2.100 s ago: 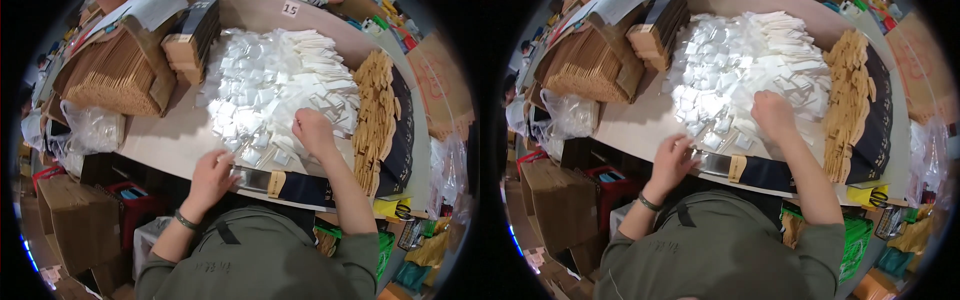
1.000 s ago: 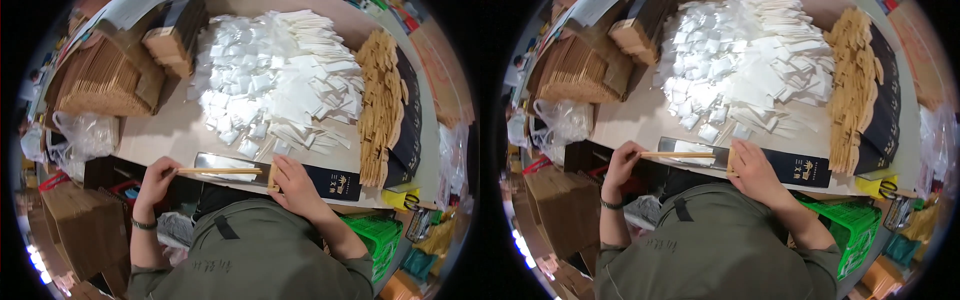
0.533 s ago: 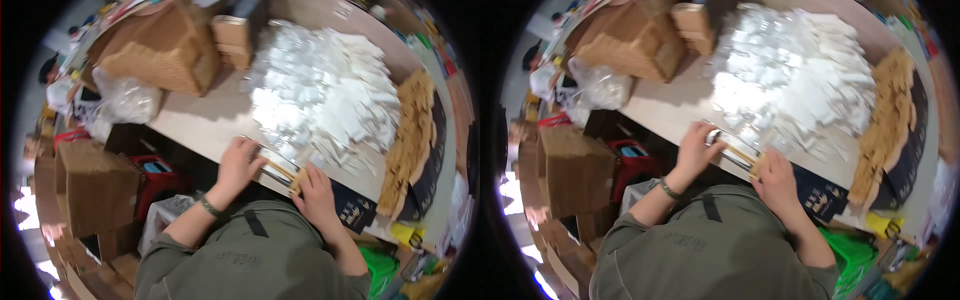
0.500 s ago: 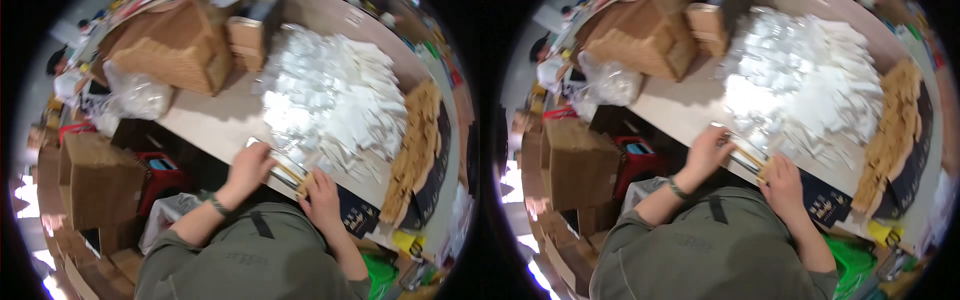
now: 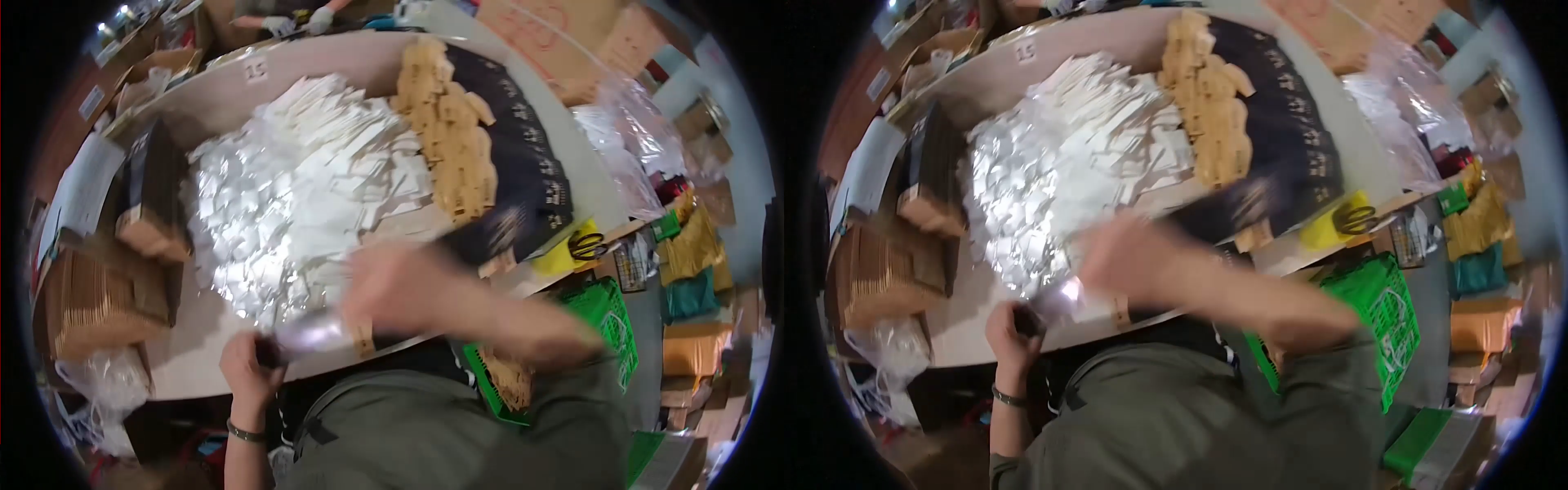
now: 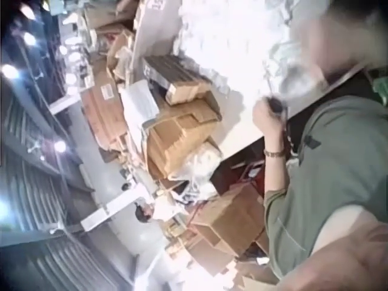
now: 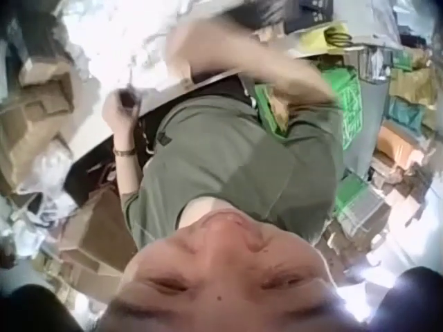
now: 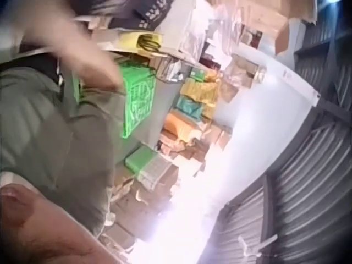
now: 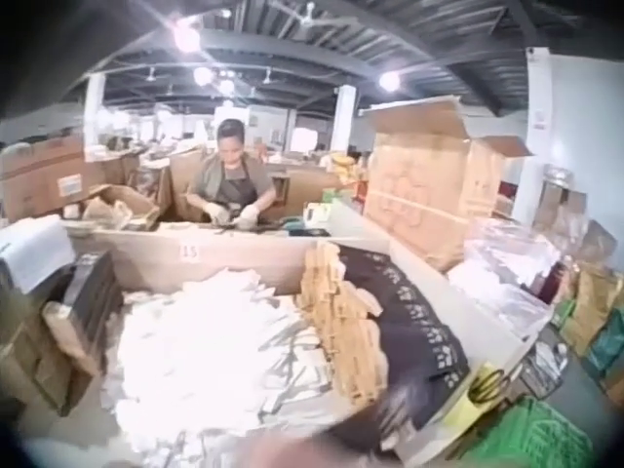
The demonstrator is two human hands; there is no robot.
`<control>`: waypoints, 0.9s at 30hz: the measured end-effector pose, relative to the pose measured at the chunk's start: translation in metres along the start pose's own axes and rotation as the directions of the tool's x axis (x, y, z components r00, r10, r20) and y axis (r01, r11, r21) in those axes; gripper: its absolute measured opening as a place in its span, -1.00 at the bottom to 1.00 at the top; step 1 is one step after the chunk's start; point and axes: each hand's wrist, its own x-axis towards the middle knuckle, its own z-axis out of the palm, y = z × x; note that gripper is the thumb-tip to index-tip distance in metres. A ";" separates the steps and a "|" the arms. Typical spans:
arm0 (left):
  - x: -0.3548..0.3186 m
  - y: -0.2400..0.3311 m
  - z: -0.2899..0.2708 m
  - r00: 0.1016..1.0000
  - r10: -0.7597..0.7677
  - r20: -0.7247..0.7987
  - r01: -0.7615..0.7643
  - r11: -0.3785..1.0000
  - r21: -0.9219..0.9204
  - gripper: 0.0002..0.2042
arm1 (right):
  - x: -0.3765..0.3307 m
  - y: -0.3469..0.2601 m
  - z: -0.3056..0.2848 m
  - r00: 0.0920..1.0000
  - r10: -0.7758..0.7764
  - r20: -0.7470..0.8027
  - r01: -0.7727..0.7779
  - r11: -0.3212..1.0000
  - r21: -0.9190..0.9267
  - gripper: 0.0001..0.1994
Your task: Packing incense sticks into paper sleeves.
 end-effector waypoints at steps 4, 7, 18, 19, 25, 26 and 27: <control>0.011 0.027 -0.008 0.855 -0.320 0.408 0.469 0.812 -0.346 -0.61 | -0.078 0.096 -0.066 0.806 0.583 0.102 -0.582 0.750 0.313 -0.89; 0.008 0.059 0.010 0.733 -0.122 0.669 0.570 0.646 -0.507 -0.53 | -0.102 0.071 0.013 0.975 0.188 0.119 -0.208 0.960 0.188 -0.63; -0.019 0.031 0.008 0.901 -0.332 0.279 0.348 0.937 -0.009 -0.52 | -0.030 -0.055 0.095 0.848 0.426 0.314 -0.519 0.788 0.331 -0.62; -0.018 0.029 0.007 0.910 -0.300 0.286 0.313 0.950 0.001 -0.47 | -0.024 -0.055 0.097 0.696 0.475 0.539 -0.677 0.686 0.269 -0.62; -0.022 0.026 -0.002 0.889 -0.243 0.388 0.262 0.965 0.002 -0.27 | -0.026 -0.057 0.125 0.745 0.595 0.303 -0.668 0.663 0.339 -0.74; -0.021 0.021 -0.009 0.869 -0.161 0.468 0.181 0.983 0.003 -0.25 | -0.024 -0.055 0.124 0.725 0.600 0.339 -0.689 0.625 0.366 -0.76; -0.023 0.020 -0.014 0.837 -0.096 0.539 0.112 0.994 0.004 -0.23 | -0.022 -0.057 0.122 0.714 0.590 0.377 -0.700 0.595 0.395 -0.77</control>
